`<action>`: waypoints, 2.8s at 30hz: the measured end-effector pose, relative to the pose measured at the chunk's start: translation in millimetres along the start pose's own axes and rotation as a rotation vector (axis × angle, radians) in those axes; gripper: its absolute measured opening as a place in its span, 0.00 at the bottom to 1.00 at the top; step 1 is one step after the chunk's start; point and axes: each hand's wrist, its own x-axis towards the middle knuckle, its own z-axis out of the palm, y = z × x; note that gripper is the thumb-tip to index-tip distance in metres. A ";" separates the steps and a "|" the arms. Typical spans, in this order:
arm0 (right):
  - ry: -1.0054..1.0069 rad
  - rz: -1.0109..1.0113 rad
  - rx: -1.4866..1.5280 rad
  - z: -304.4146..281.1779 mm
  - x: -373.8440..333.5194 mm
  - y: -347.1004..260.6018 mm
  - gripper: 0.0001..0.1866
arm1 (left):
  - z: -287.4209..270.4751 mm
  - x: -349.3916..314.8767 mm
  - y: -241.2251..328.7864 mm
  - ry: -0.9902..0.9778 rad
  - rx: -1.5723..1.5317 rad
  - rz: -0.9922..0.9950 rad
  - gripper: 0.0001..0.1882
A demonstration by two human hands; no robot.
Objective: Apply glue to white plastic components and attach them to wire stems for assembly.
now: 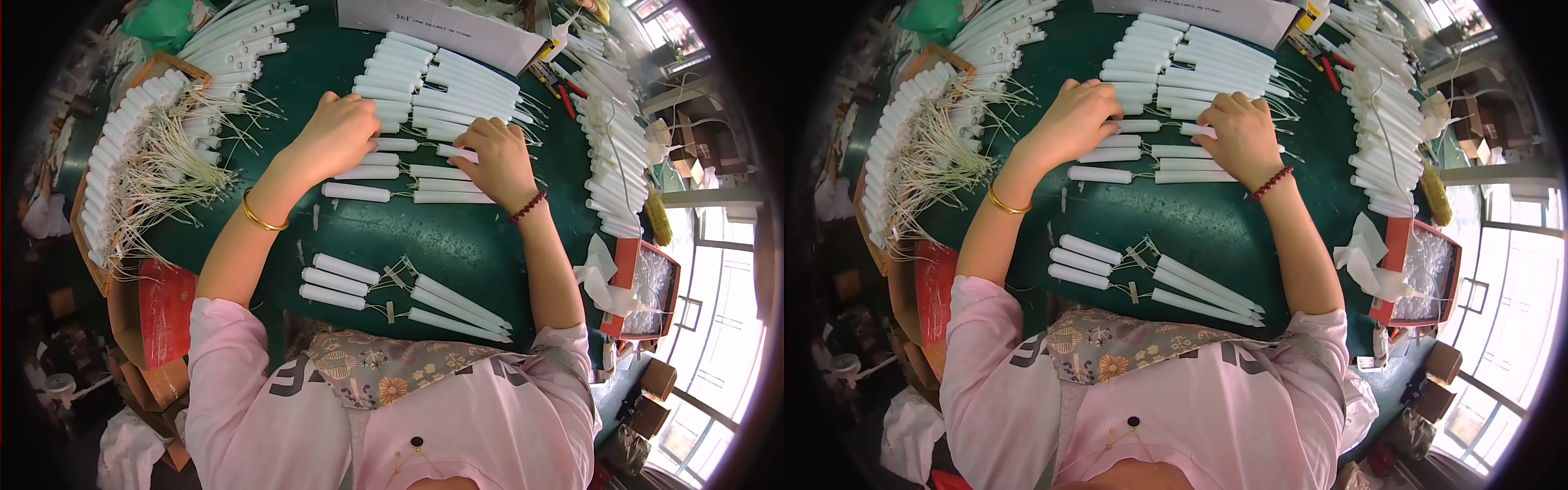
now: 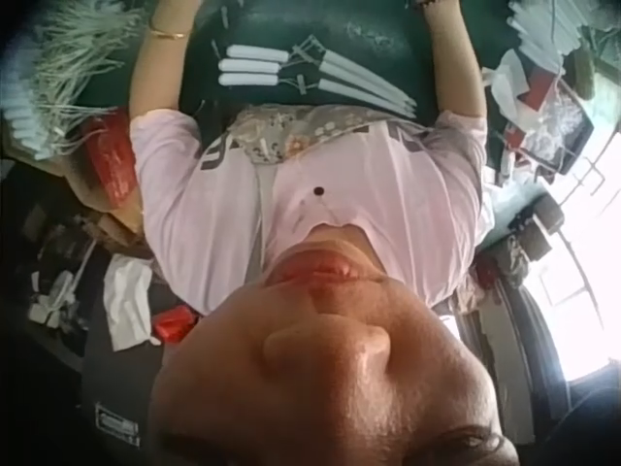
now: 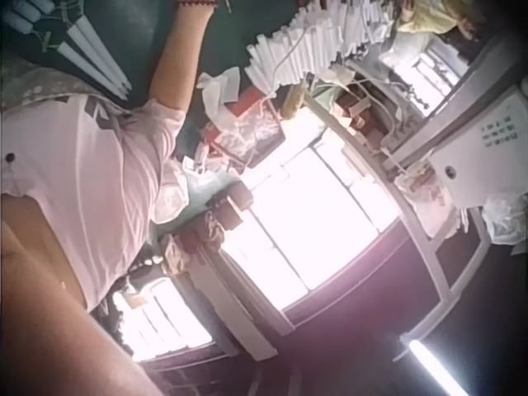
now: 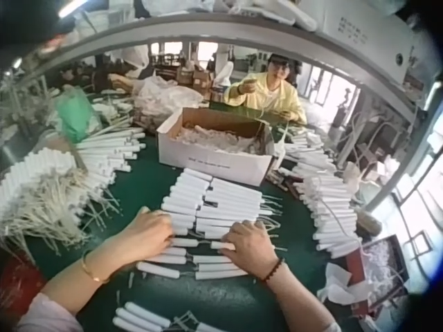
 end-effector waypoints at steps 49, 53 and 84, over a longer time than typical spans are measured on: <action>0.103 -0.400 0.436 -2.9 81.7 -112.7 0.09 | 60.0 -92.5 -40.9 0.518 -0.710 -0.108 0.16; 0.115 -0.153 0.441 -21.0 46.8 -54.2 0.09 | 70.2 -73.8 -49.2 0.610 -1.102 -0.274 0.21; 0.152 0.431 -0.015 -9.7 0.2 121.9 0.05 | 51.8 108.3 -77.5 0.414 -1.698 -0.149 0.41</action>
